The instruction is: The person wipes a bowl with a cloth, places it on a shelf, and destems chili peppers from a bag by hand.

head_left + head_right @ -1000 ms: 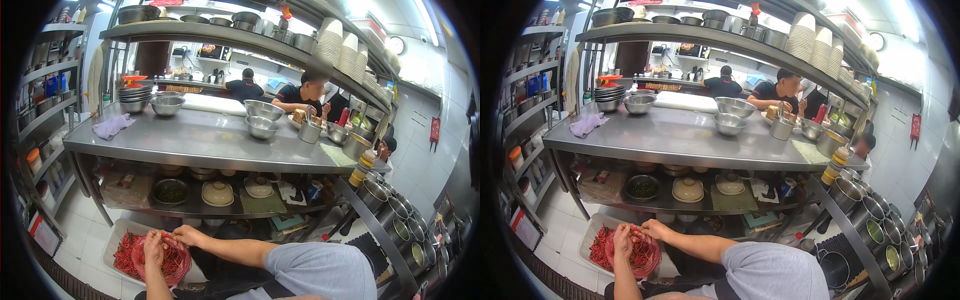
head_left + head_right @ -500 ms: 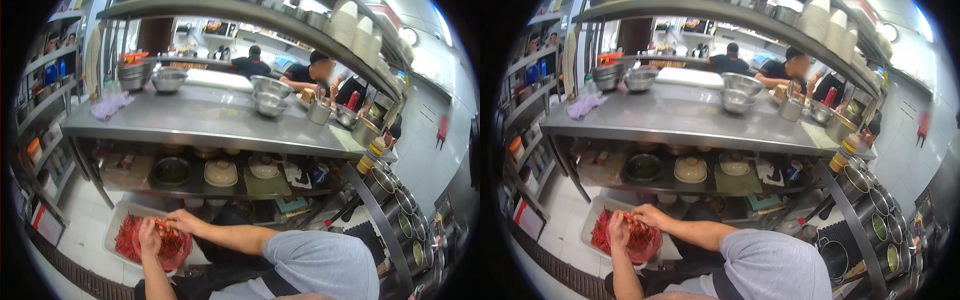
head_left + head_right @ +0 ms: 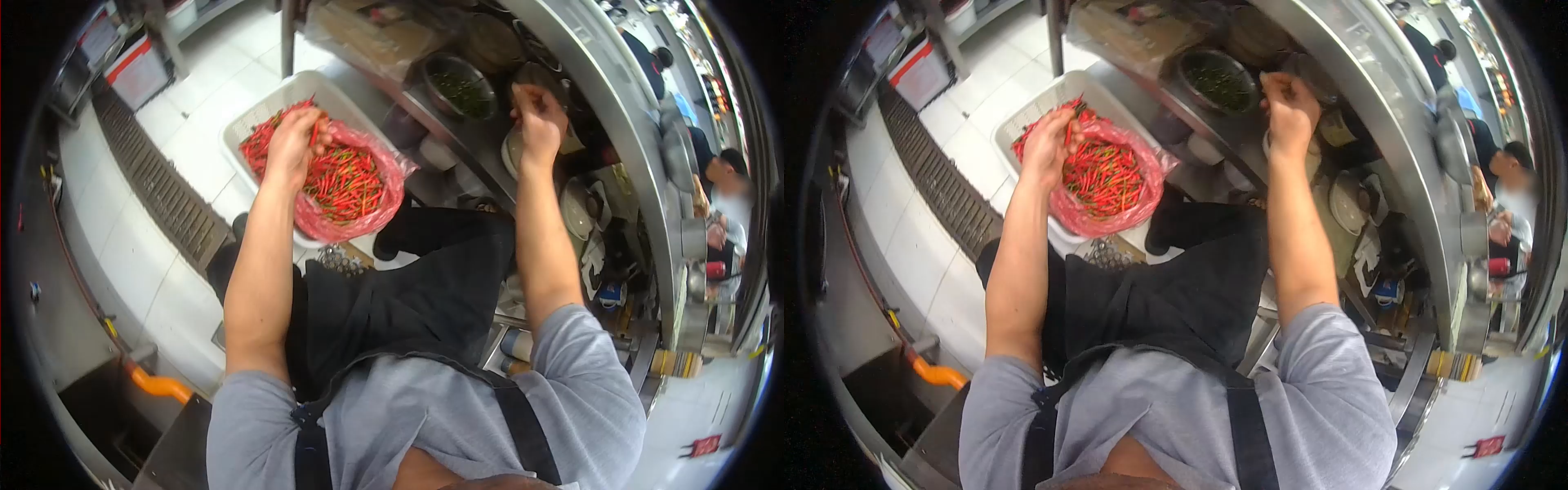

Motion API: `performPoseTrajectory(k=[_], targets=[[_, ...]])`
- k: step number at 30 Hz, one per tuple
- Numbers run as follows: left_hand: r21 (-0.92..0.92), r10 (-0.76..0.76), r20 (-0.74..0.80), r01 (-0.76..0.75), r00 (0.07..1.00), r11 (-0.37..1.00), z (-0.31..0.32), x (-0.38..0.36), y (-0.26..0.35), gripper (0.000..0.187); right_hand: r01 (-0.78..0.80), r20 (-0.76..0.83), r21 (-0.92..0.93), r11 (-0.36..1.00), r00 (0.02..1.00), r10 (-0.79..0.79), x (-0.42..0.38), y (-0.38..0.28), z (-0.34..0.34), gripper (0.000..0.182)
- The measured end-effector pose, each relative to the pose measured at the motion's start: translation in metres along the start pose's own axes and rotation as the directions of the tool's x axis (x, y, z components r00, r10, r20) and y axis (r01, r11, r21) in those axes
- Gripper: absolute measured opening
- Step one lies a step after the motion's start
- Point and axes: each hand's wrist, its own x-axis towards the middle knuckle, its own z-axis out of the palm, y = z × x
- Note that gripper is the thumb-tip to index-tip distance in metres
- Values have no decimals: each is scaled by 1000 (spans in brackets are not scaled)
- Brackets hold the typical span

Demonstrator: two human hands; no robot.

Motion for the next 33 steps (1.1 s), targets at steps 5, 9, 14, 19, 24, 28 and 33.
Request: performPoseTrajectory(k=[5,9,14,19,24,28,33], targets=[[422,93,-2,-83,996,903,-21,37,8,16,492,400,-658,571,870,-289,50,84,28,32],[859,308,82,-224,948,460,-39,37,11,20,275,295,-185,943,931,-213,-6,10,62,28],[941,232,199,-251,952,226,-40,17,10,23,545,778,-100,832,564,-277,-82,37,125,22],[950,152,238,-262,959,168,-47,11,-2,21,634,885,-148,759,428,-185,-121,64,164,21],[981,-93,194,-192,977,34,-30,6,-61,30,567,849,-211,796,510,-138,-119,81,163,21],[988,-166,156,-155,974,18,-23,5,-85,36,428,801,-206,880,590,-99,-128,89,147,22],[971,-94,230,-221,969,97,-27,16,-66,30,489,810,-182,853,567,-152,-133,93,143,22]])
